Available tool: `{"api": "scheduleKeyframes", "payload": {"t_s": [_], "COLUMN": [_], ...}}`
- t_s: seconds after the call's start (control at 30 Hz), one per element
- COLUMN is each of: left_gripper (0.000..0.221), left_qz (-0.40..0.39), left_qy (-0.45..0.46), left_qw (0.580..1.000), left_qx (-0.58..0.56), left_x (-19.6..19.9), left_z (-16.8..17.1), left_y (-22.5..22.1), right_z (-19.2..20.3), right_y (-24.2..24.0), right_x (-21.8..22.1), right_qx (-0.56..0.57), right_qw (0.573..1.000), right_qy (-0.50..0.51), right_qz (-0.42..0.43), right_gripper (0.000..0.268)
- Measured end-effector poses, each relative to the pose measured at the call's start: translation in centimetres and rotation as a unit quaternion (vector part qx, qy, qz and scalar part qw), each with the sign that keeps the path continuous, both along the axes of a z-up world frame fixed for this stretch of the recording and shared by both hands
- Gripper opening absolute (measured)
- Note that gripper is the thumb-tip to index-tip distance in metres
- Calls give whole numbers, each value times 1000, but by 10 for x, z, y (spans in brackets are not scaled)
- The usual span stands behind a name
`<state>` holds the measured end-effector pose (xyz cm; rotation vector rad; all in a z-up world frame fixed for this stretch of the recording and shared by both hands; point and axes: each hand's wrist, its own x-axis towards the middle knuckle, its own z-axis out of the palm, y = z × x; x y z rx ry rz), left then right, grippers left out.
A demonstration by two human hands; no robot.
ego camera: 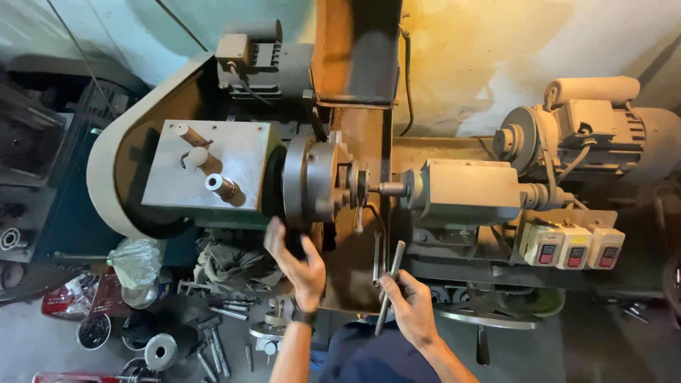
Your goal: Using a lathe and various tools to machine a cylindrical metal part.
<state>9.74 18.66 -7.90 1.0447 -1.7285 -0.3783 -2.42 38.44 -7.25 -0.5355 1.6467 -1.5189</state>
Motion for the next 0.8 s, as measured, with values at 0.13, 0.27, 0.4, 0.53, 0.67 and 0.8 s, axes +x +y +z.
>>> {"api": "scheduleKeyframes", "payload": {"t_s": [0.13,0.27,0.4,0.53,0.67,0.8], "left_gripper": [40,57,48,44,22,35], "left_qz": [-133,-121,-95,-82,-9,226], "left_qy": [-32,-139,9,64,-25,-178], "left_qw": [991,962,988,993,986,909], "left_qx": [-2,199,125,50,168,303], "left_x": [-37,-61,-33,14,130,216], "left_z": [96,93,77,18,-45,-72], "left_y": [-95,-127,-58,-4,50,74], "right_z": [3,-1,-24,-27,-41,-38], "right_y": [1,5,9,0,-11,-28], "right_x": [6,8,5,10,22,38], "right_qx": [22,31,71,123,77,10], "right_qw": [1000,999,989,977,983,982], "right_qy": [9,16,108,120,51,-16], "right_qz": [5,20,74,124,156,189], "right_gripper": [20,18,20,17,13,16]}}
